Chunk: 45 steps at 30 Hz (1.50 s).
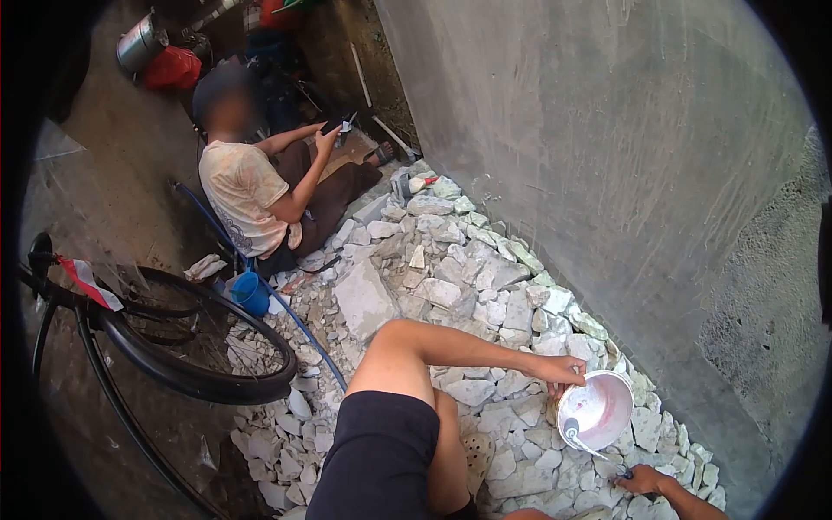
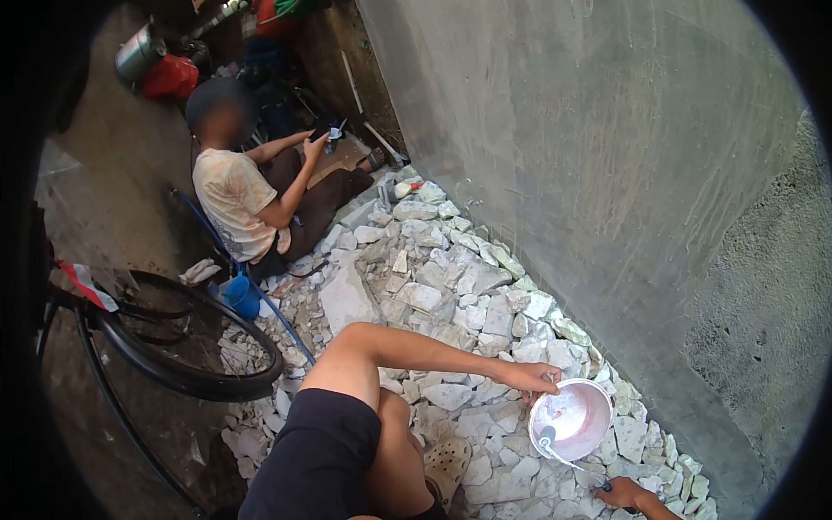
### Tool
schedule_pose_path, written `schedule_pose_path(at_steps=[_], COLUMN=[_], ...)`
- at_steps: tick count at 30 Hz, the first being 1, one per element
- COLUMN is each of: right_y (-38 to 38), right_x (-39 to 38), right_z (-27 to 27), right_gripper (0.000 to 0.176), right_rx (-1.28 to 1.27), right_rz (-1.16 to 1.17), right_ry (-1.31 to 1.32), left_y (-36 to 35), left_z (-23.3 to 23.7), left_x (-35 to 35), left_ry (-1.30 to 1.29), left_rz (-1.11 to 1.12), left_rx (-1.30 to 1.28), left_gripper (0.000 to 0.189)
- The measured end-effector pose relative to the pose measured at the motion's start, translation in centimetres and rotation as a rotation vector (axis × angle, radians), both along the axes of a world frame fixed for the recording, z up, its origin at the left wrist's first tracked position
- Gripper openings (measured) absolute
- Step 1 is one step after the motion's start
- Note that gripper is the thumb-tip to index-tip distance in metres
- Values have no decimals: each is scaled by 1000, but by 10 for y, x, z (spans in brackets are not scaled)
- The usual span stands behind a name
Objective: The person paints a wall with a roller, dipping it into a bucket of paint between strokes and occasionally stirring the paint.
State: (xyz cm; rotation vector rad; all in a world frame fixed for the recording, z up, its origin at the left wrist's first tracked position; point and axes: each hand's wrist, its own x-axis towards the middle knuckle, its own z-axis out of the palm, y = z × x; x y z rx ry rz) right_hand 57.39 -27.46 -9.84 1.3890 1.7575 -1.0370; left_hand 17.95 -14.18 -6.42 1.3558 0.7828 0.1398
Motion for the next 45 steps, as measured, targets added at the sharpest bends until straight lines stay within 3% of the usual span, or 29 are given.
schedule_pose_path(at_steps=[20,45], right_y=[3,3], right_x=[-14,-7], right_z=[22,10], right_gripper=[63,63], right_rx=[-86,-68], right_rz=[-40,-5], right_ry=[-35,-38], left_y=[-1,0], left_z=[6,2], left_x=[-1,0], left_ry=[15,31], left_rz=[-5,-7], left_rx=[-8,-1], left_gripper=[32,32])
